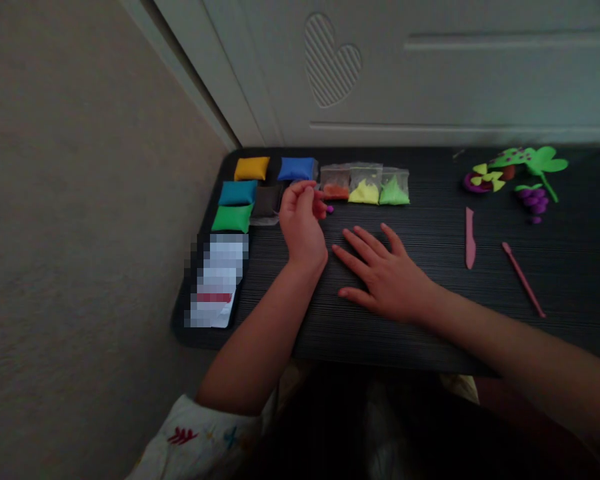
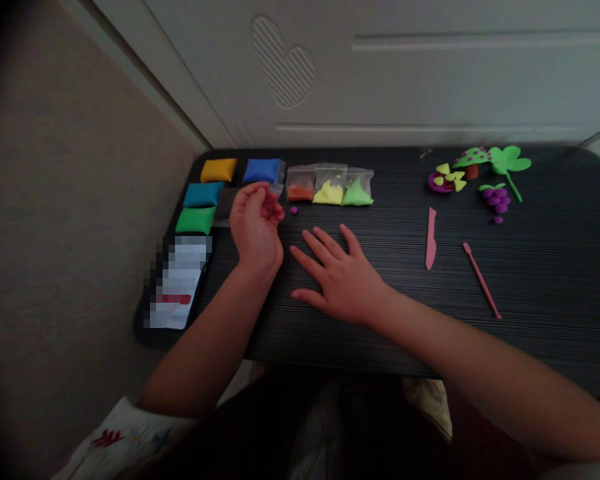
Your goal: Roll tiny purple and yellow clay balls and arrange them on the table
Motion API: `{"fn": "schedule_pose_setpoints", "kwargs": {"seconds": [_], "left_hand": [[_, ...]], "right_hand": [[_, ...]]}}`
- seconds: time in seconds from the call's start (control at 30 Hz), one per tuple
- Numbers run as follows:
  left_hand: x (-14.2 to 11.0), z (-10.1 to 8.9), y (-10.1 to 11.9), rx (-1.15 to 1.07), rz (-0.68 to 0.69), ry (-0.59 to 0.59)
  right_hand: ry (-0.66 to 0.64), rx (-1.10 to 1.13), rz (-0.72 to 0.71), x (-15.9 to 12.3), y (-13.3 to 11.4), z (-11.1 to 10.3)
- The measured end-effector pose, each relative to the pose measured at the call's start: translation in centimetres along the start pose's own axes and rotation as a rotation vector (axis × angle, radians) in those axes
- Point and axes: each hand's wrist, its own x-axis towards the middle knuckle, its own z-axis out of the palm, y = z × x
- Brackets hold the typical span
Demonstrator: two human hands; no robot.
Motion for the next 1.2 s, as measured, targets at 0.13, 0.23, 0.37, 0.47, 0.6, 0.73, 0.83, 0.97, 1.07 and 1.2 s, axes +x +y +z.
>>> {"fn": "schedule_pose_setpoints", "kwargs": {"seconds": [0.13, 0.23, 0.37, 0.47, 0.6, 0.73, 0.83, 0.97, 1.07, 1.2], "left_hand": [[0.2, -0.2, -0.2, 0.007, 0.008, 0.000], [0.2, -0.1, -0.3, 0.002, 0.004, -0.009], [0.2, 0.0, -0.4, -0.014, -0.002, -0.025], [0.1, -0.1, -0.4, -0.015, -0.002, -0.023], [0.2, -0.1, -0.3, -0.018, -0.004, -0.024], [0.2, 0.0, -0.3, -0.011, -0.010, -0.020], [0.2, 0.0, -0.3, 0.000, -0.017, -0.020], [0.1, 0.1, -0.2, 0.023, -0.031, -0.016], [0.2, 0.0, -0.3, 0.022, -0.038, -0.016], [0.2, -0.1, -0.4, 0.029, -0.031, -0.029]], "right_hand": [[0.029, 0.102, 0.121, 1.2, 1.8, -1.3], [0.161, 0.247, 0.256, 0.9, 3.9, -3.4], [0.485, 0.254, 0.395, 0.7, 6.1, -4.5], [0.508, 0.120, 0.381, 1.1, 6.5, -3.1], [0.436, -0.007, 0.321, 1.6, 5.4, -0.7], [0.387, -0.082, 0.253, 1.6, 4.2, -0.2], [0.366, -0.111, 0.222, 1.3, 3.9, -0.5], [0.385, -0.067, 0.222, 1.1, 4.4, -1.0], [0.443, -0.004, 0.293, 1.2, 4.7, -1.5], [0.416, -0.025, 0.270, 1.3, 4.2, -1.7]]}}
